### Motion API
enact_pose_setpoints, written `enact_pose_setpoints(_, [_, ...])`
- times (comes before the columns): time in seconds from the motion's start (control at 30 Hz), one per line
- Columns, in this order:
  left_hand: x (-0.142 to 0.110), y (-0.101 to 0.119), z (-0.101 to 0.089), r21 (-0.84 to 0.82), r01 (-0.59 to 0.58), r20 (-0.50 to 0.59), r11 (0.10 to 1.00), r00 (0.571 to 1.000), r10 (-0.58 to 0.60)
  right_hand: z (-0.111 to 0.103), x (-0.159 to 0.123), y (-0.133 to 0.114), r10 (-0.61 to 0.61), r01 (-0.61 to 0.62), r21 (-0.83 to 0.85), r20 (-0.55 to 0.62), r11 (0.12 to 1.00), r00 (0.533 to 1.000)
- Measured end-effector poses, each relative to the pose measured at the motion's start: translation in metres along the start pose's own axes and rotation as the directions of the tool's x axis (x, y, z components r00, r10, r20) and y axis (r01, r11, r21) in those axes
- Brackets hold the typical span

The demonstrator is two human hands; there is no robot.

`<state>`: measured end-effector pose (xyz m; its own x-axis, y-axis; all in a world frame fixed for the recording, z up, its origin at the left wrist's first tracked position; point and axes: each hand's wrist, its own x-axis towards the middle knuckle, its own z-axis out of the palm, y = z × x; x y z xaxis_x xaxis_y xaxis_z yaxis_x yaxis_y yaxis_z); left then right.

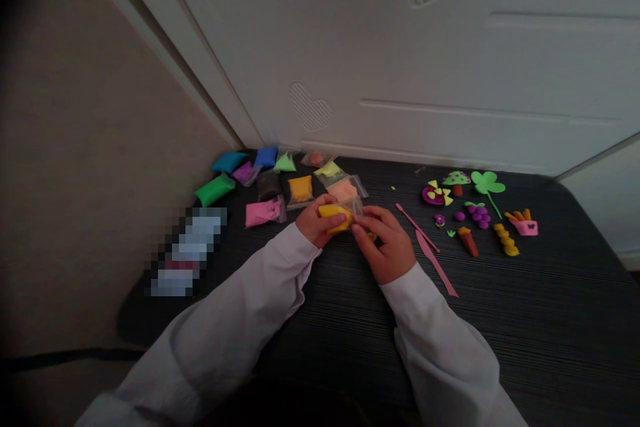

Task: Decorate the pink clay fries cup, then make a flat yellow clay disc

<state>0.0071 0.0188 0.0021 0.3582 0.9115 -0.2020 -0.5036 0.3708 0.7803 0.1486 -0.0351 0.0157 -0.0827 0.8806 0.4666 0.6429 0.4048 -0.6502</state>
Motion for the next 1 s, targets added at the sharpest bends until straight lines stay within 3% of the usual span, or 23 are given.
enact_pose_setpoints(0.23, [-0.001,-0.0016,-0.0002,-0.017,0.034,0.052,0.999,0.998,-0.033,0.0028,-0.0015,-0.0014,0.012,-0.013,0.051,0.029,0.999,1.0])
enact_pose_setpoints(0.47, [-0.0026,0.0011,0.0032,-0.064,0.068,0.092,0.996,0.994,-0.061,-0.0034,0.0007,-0.005,-0.002,0.004,0.017,-0.09,1.0,0.996])
enact_pose_setpoints(0.67, [-0.0029,-0.0016,0.0011,-0.068,0.06,0.23,0.996,0.972,-0.043,-0.0049,0.0017,-0.0043,0.005,-0.005,0.014,-0.001,1.0,1.0])
enact_pose_setpoints(1.0, [0.0,-0.0063,-0.0036,-0.055,0.07,0.156,0.996,0.986,-0.061,-0.0009,0.0019,-0.0062,0.022,-0.03,0.155,0.059,0.987,0.998])
